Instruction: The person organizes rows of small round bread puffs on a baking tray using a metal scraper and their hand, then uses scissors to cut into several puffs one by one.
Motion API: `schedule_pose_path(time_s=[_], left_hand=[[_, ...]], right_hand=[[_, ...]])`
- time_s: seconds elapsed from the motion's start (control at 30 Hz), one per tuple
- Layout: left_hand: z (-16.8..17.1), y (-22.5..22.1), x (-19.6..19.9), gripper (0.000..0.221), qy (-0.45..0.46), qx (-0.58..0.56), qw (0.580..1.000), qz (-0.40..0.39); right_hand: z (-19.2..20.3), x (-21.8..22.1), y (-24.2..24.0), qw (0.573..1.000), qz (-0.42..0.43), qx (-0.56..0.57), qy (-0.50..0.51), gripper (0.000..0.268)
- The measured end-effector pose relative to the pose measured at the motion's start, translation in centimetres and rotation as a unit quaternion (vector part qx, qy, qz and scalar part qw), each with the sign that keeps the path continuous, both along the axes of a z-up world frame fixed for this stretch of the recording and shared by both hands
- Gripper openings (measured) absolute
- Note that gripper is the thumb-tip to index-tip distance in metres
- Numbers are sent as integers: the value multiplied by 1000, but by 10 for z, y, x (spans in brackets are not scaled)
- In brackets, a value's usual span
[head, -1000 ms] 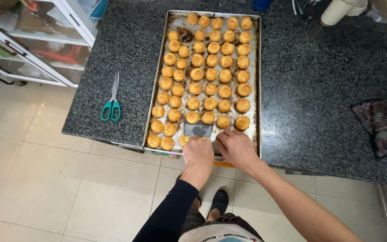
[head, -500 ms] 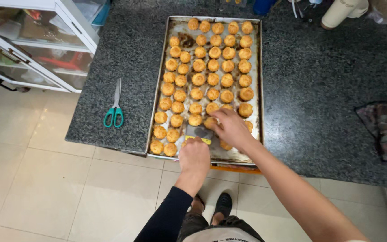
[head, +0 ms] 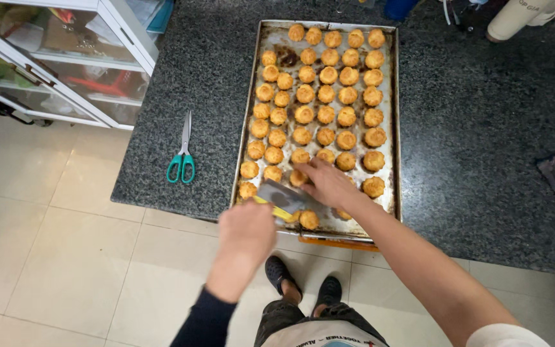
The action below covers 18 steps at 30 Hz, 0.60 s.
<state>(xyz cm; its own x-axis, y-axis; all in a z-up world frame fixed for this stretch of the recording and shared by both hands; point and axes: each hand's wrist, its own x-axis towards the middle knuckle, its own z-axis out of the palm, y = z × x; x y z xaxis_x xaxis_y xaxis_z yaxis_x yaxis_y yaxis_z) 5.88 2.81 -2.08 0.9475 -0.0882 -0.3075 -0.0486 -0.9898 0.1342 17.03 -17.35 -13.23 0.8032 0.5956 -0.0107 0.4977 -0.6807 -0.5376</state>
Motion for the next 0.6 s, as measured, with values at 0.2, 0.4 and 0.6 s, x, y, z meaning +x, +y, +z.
schedule_pose_path(time_s=[0.2,0.4,0.6], left_hand=[[33,52,4,28,-78,-51,993,74],[29,60,11,37,-103,-86,988,73],[-6,7,18,30,-103,-108,988,35]], right_hand=[[16,-10,15,998,-20,-25,60,50],[26,-16,0,982,-8,93,166,51],[28,-13,-44,988,-139,38,-61,22]])
